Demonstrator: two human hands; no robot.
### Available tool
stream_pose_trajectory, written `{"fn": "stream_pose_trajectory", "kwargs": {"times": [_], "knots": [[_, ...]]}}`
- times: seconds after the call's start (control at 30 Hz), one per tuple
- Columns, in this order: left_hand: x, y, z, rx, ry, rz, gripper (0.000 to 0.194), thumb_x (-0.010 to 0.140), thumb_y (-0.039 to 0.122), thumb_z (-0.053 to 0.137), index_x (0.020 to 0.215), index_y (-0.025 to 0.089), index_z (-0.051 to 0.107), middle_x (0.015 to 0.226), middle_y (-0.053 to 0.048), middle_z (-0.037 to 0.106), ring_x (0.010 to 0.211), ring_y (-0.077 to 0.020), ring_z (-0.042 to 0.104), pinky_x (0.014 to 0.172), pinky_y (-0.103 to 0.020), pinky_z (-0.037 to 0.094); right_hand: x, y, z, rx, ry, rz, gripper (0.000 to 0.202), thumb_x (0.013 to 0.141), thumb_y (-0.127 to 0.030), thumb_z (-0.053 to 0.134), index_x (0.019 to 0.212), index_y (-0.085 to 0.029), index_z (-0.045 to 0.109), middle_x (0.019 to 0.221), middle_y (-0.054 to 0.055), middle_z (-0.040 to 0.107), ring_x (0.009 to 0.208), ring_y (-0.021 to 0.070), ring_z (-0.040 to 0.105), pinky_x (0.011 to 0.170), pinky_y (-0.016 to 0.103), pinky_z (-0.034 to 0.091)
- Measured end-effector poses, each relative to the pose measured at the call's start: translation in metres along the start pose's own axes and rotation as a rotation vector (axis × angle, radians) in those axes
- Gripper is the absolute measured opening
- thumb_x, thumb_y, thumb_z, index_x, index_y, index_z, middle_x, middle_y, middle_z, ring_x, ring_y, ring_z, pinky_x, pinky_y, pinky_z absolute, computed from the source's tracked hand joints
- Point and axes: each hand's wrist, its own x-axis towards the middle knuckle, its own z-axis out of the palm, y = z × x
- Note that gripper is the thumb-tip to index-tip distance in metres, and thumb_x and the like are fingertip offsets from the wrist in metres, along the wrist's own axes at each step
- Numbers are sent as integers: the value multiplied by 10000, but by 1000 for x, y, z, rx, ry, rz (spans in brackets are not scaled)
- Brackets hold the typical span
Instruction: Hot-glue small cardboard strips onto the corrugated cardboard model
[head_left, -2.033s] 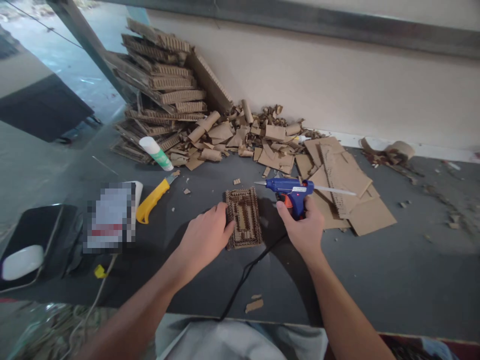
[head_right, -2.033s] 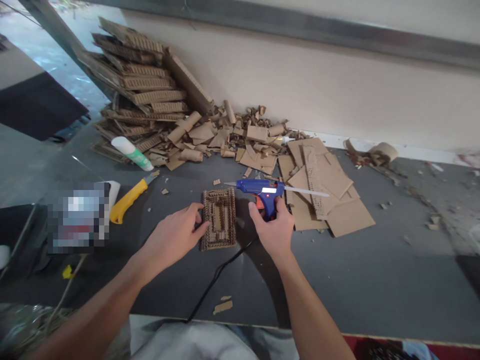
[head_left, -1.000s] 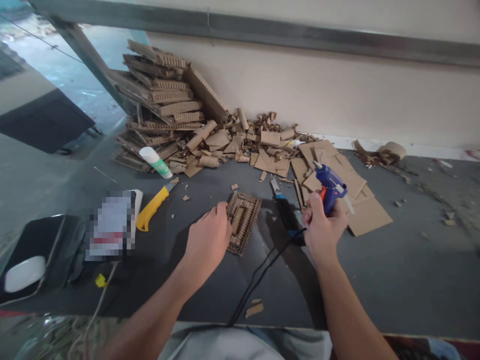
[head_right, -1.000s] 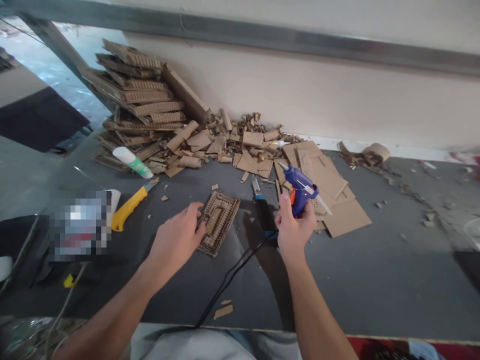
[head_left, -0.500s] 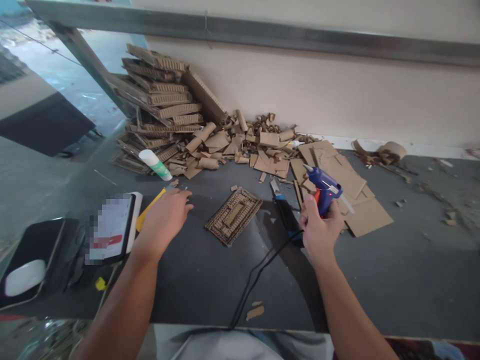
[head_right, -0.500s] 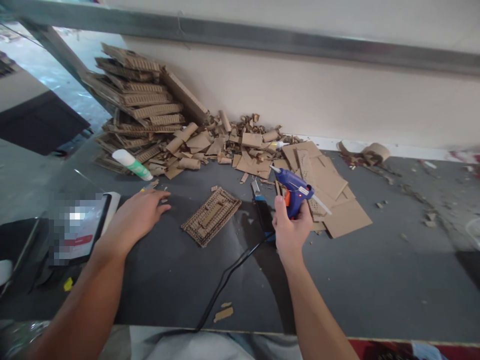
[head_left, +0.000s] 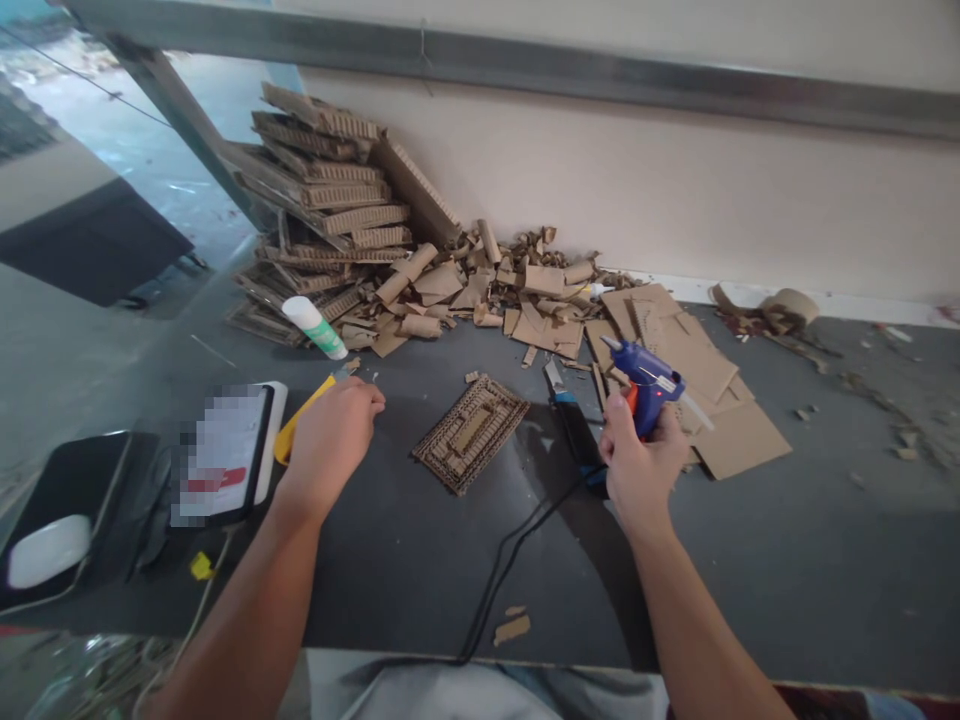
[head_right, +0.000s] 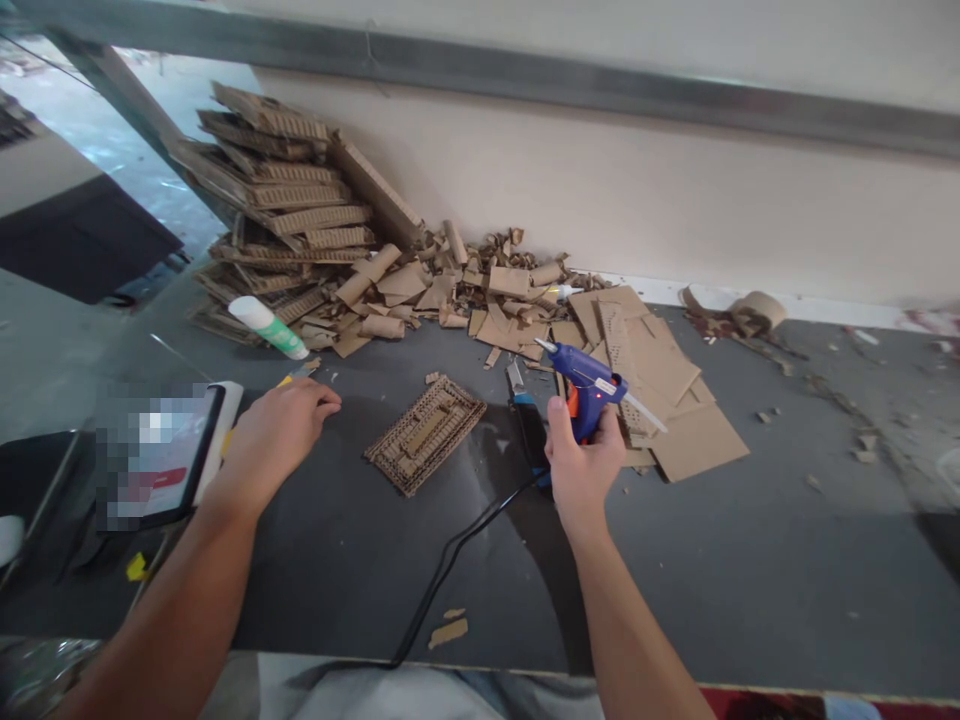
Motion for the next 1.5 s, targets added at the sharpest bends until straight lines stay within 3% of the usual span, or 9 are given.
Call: {"fn": "stream_pose_trajectory", "kwargs": {"times": [0.1, 0.27, 0.43, 0.53, 0.67, 0.83, 1.07, 1.2, 1.5], "knots": [[1, 1, 1, -178, 58, 1, 212, 955, 253, 498, 922, 194, 699, 1015, -106, 732, 967, -311, 689, 802, -408, 533, 0, 1, 0, -11, 0, 0, 399, 742, -509, 804, 873, -214, 570, 575, -73, 503, 375, 68, 390, 322, 208, 301], [4, 16, 12, -977, -72, -49, 280, 843, 440, 704, 919, 172, 675, 784, -42, 710, 628, -168, 670, 630, -306, 580, -1, 7, -2, -111, -22, -38, 389, 766, -521, 778, 882, -211, 572, 566, -69, 505, 377, 80, 408, 339, 221, 329], [-1, 32, 22, -1343, -173, -64, 439, 772, 442, 798, 1105, 176, 693, 952, -65, 734, 826, -196, 747, 696, -285, 636, -7, 8, -4, -338, -76, -137, 365, 779, -510, 759, 848, -202, 574, 521, -81, 497, 397, 98, 450, 397, 227, 372], [-4, 37, 22, -1375, -245, -67, 389, 796, 443, 787, 1070, 178, 710, 969, -77, 754, 934, -233, 757, 734, -282, 645, -12, 5, -4, -486, -96, -247, 351, 760, -496, 760, 820, -196, 587, 547, -67, 522, 448, 106, 472, 463, 240, 407], [-6, 44, 22, -1434, -274, -42, 329, 799, 433, 793, 955, 156, 707, 845, -80, 769, 898, -247, 765, 697, -287, 651, -18, 3, -1, -562, -179, -360, 329, 766, -481, 742, 821, -200, 580, 557, -65, 522, 457, 101, 450, 481, 237, 409], [-12, 57, 31, -1496, -210, -1, 298, 810, 396, 789, 926, 136, 699, 740, -65, 754, 706, -207, 750, 625, -292, 646, -23, 2, 2, -645, -266, -442, 332, 748, -465, 737, 713, -227, 509, 482, -85, 435, 408, 87, 378, 431, 222, 364], [-20, 67, 35, -1393, -89, 61, 265, 884, 367, 720, 1008, 134, 694, 779, -58, 748, 761, -206, 756, 618, -271, 645, -22, 3, 2, -707, -306, -492, 324, 744, -429, 685, 679, -252, 422, 446, -110, 336, 374, 82, 317, 396, 216, 312], [-20, 62, 38, -1261, 9, 176, 286, 917, 366, 681, 1114, 163, 726, 875, -63, 758, 723, -172, 741, 624, -265, 644, -20, 2, 1, -725, -303, -533, 332, 757, -407, 660, 670, -257, 378, 446, -117, 303, 372, 78, 295, 395, 211, 297], [-22, 61, 41, -1206, 64, 191, 199, 941, 357, 655, 1020, 178, 694, 886, -62, 779, 798, -180, 763, 642, -236, 646, -18, 4, 0, -731, -313, -605, 332, 778, -369, 657, 674, -252, 364, 462, -122, 286, 378, 70, 283, 404, 200, 297]]}}
